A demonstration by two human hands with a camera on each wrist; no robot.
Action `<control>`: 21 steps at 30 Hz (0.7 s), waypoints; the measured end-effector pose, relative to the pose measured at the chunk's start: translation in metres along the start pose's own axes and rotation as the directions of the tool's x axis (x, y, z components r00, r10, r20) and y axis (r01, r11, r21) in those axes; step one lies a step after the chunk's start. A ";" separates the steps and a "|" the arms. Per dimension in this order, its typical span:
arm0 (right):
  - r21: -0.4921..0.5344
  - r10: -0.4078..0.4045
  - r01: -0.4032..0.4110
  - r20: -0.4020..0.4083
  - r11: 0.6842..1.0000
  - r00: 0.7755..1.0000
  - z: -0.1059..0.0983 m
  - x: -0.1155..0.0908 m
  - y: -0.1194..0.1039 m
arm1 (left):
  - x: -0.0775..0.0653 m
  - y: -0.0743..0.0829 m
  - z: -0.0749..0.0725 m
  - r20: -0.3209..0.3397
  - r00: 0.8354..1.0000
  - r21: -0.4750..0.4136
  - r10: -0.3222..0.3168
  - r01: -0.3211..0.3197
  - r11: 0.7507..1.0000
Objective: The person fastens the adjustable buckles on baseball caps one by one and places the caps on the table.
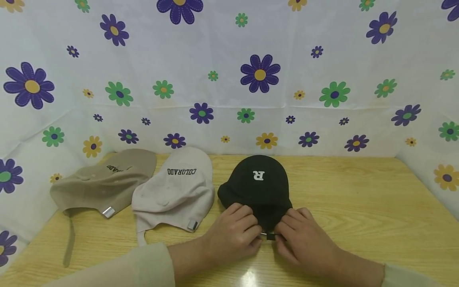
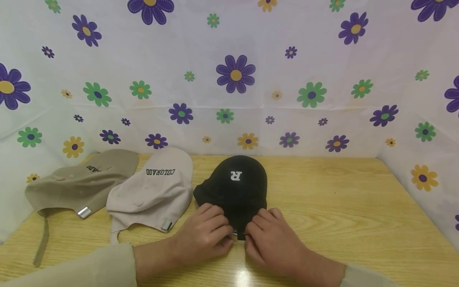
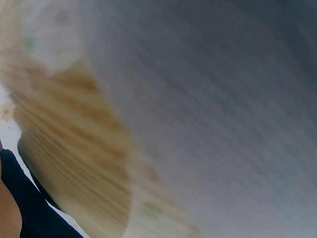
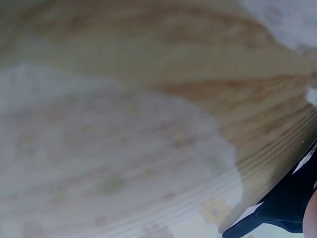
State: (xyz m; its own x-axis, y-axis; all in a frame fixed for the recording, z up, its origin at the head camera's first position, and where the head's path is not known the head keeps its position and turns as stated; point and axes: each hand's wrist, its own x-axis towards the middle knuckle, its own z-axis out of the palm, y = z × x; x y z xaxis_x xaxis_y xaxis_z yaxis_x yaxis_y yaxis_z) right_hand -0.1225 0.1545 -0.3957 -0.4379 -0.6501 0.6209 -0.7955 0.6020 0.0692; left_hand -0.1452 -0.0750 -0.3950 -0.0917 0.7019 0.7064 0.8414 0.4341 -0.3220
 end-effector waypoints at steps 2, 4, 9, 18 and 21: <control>-0.004 0.000 0.000 -0.007 1.000 1.000 0.000 0.000 0.000 | 0.000 0.000 0.000 0.004 1.000 -0.006 -0.002 0.002 1.000; -0.007 0.000 0.000 -0.014 1.000 1.000 0.000 0.000 0.000 | 0.000 0.000 -0.001 0.008 1.000 -0.011 -0.001 0.001 1.000; -0.014 0.010 -0.011 -0.026 1.000 1.000 -0.001 0.000 0.001 | 0.001 0.000 -0.002 0.010 1.000 -0.022 0.006 -0.005 1.000; -0.050 0.056 -0.057 -0.037 0.997 0.998 -0.001 0.000 0.002 | 0.001 0.000 -0.001 -0.037 0.999 -0.008 0.006 -0.006 1.000; -0.071 0.071 -0.073 -0.037 0.995 0.997 -0.001 0.000 0.002 | 0.001 0.000 -0.001 -0.037 0.999 -0.012 0.004 -0.005 1.000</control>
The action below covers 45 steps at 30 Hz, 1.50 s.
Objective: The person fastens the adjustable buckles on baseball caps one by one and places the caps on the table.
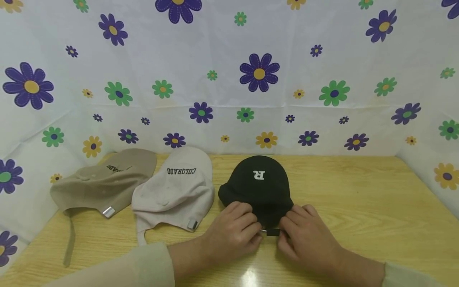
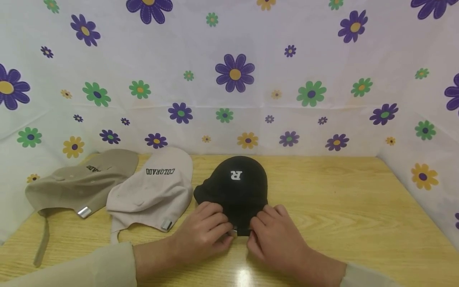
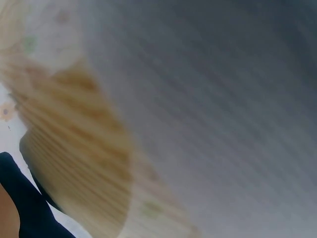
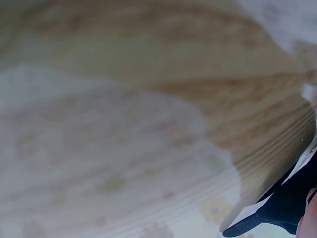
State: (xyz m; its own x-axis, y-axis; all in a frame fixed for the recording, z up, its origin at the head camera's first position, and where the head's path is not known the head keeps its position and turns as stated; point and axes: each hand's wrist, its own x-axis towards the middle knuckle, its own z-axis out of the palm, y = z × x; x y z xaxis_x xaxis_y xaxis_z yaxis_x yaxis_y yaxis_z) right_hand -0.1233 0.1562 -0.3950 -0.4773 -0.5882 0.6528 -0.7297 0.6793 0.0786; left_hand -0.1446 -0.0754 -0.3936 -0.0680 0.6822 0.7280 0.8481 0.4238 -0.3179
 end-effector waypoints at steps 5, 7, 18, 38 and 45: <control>-0.015 0.030 -0.029 0.022 0.999 0.999 -0.001 -0.001 -0.001 | 0.000 0.000 -0.001 0.016 1.000 -0.030 -0.006 0.006 1.000; -0.014 0.037 -0.036 0.033 0.999 0.999 -0.001 -0.001 -0.002 | 0.000 0.001 -0.001 0.022 1.000 -0.041 -0.007 0.008 0.999; -0.012 0.073 -0.073 0.096 0.997 0.993 0.000 -0.003 -0.002 | -0.001 0.000 -0.001 0.043 0.999 -0.041 0.008 -0.006 0.999; 0.122 -0.082 0.080 0.009 0.989 0.997 0.001 -0.002 -0.004 | 0.004 0.003 0.000 0.005 0.995 -0.023 0.096 -0.096 0.995; 0.145 -0.122 0.120 0.004 0.982 0.993 0.001 0.000 -0.003 | 0.004 0.003 -0.001 -0.006 0.994 -0.011 0.111 -0.111 0.994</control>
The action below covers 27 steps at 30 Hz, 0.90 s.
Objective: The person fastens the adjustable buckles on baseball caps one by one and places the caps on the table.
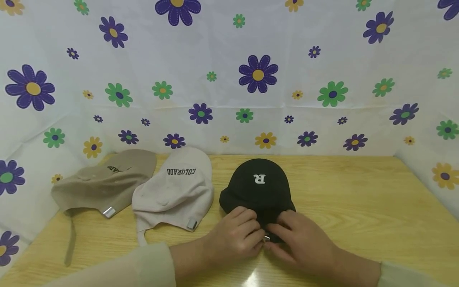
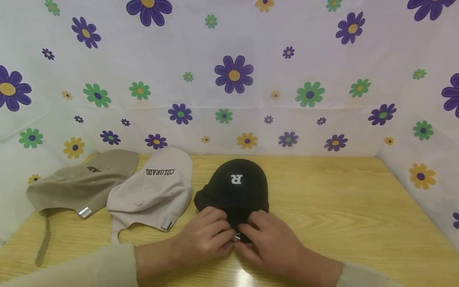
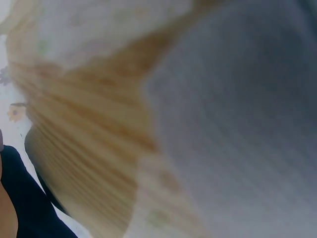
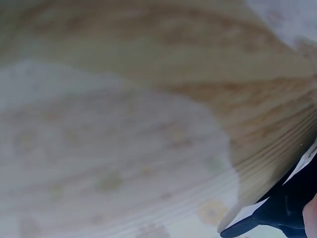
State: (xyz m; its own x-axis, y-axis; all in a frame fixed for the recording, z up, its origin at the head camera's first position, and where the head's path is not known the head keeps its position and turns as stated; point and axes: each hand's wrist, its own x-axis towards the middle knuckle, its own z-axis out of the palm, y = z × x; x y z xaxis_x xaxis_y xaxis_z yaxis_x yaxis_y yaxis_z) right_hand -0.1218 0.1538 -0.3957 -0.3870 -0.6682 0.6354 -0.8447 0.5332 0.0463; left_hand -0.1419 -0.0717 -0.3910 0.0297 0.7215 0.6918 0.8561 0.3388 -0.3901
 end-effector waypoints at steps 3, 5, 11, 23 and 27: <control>0.003 -0.016 0.016 -0.007 1.000 1.000 0.001 0.002 0.000 | -0.001 0.000 0.000 0.000 1.000 0.001 0.005 -0.005 1.000; -0.006 -0.021 0.021 -0.011 1.000 1.000 0.001 0.002 0.000 | -0.001 0.000 -0.001 -0.001 1.000 0.000 0.007 -0.007 1.000; -0.026 -0.008 0.008 -0.007 1.000 1.000 0.003 0.002 -0.002 | -0.002 0.001 -0.001 0.008 1.000 0.008 0.009 -0.010 1.000; -0.156 0.009 -0.006 0.016 0.988 1.000 0.004 0.001 -0.006 | 0.002 -0.001 0.002 -0.010 0.999 0.036 0.044 -0.044 0.998; -0.175 0.022 -0.016 0.035 0.984 0.999 0.004 0.001 -0.008 | 0.002 0.000 0.002 0.006 0.999 0.039 0.037 -0.037 0.999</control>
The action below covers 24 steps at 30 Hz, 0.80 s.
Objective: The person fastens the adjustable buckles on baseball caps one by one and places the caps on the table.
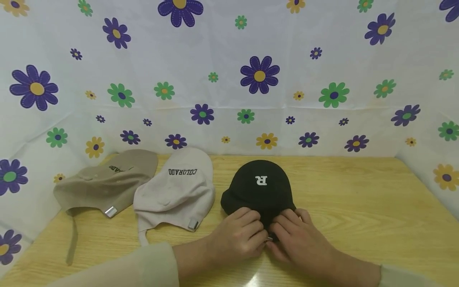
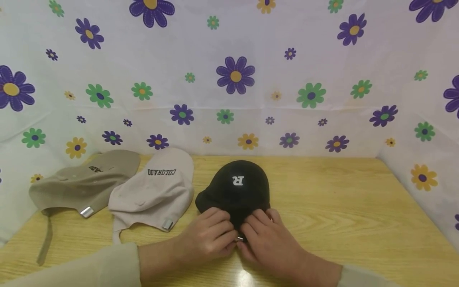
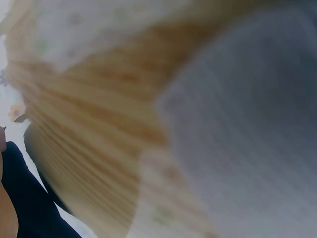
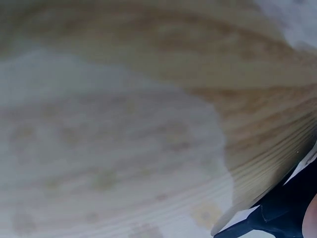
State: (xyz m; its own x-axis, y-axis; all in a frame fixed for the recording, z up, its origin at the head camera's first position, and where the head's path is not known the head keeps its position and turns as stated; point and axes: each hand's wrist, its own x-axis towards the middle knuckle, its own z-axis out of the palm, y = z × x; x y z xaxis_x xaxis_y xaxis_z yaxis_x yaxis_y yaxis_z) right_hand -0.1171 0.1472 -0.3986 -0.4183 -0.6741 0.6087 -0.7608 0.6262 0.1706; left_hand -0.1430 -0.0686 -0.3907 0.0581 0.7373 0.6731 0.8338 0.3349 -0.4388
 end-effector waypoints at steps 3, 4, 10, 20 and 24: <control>0.004 0.010 -0.010 0.014 1.000 1.000 -0.001 -0.001 -0.001 | 0.000 0.001 0.000 0.014 1.000 0.008 -0.011 0.011 1.000; 0.006 0.012 -0.012 0.019 1.000 1.000 -0.001 -0.001 -0.001 | 0.000 0.002 0.000 0.020 1.000 0.008 -0.017 0.017 1.000; 0.009 0.028 -0.028 0.056 1.000 0.998 -0.001 -0.001 -0.002 | 0.001 0.003 -0.001 0.061 0.997 0.008 -0.039 0.039 0.999; -0.017 0.044 -0.042 0.101 0.999 0.994 -0.001 -0.002 0.000 | 0.002 0.009 0.000 0.191 0.979 0.044 -0.070 0.062 0.997; -0.025 0.039 -0.037 0.088 0.999 0.995 0.001 -0.002 0.000 | 0.003 0.011 -0.001 0.209 0.976 0.052 -0.067 0.057 0.997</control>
State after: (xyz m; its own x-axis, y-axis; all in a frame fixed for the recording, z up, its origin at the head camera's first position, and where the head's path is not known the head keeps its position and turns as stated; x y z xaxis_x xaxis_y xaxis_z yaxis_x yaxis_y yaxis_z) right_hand -0.1168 0.1482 -0.4000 -0.4897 -0.6811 0.5444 -0.7323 0.6601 0.1672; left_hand -0.1331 -0.0634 -0.3924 -0.1136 0.8195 0.5617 0.8062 0.4064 -0.4299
